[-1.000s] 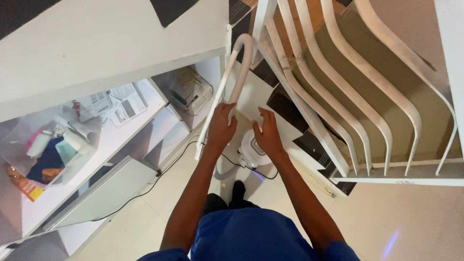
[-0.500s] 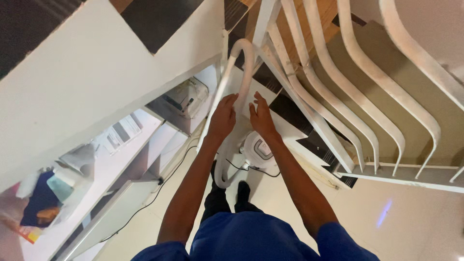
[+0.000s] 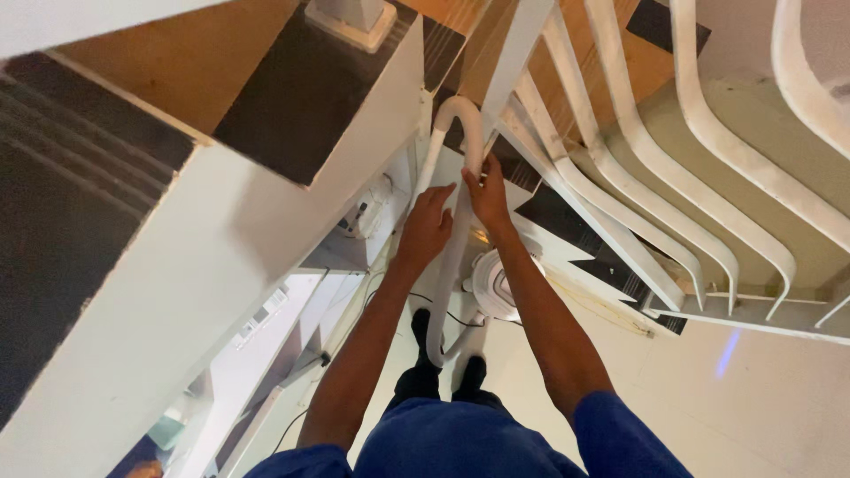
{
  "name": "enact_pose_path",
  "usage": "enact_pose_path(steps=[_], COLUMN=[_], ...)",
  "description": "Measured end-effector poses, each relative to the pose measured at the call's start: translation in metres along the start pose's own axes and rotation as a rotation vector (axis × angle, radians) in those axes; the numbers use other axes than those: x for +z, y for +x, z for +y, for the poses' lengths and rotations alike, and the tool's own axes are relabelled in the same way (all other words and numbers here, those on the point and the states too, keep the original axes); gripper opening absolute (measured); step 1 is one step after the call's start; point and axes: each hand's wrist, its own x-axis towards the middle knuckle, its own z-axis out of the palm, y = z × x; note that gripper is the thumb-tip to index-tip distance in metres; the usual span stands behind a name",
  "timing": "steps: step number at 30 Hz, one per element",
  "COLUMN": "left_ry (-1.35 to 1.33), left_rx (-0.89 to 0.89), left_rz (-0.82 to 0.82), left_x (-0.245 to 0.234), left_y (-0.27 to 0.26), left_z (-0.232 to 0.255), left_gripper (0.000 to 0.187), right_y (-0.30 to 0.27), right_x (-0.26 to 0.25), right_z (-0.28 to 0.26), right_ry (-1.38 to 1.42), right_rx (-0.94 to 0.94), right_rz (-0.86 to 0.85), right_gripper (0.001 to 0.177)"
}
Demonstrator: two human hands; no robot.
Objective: The person assembles a vacuum cleaner by connecting the flexible hose to the main unit, attaching the rigid extension wand, and securing the floor nozzle. They then wrap the power cord around the unit's hooks and begin vacuuming the tiled floor.
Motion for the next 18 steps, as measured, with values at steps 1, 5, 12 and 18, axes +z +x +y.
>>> enact_pose_path(steps=[1,5,12,18], left_ry=[-0.002,0.005,-0.1,-0.216], left_rx=[0.012,0.028,-0.063,0.005], left_rz=[-0.003,0.014,-0.018,0.029], left_x=[-0.001,-0.004,-0.014,-0.016], left_y=[0.001,0.004,-0.01,-0.051], left_z=[0.002,0.008,0.039,0.076], left_gripper=[0.055,0.052,0.051,0.051], right_y=[0.0,-0.015,-0.081,-0.134], right_x=[0.001,0.001,-0.006,-0.033], right_z=[-0.001,-0.003,-0.059,-0.112], right_ry=[0.016,-0.088,0.043,0.05], right_rx=[0.034,0.019,-0.001,0.091], right_rz=[-0.018,-0.066,-0.178,-0.296], right_gripper=[0.068,0.052,0.055,0.059])
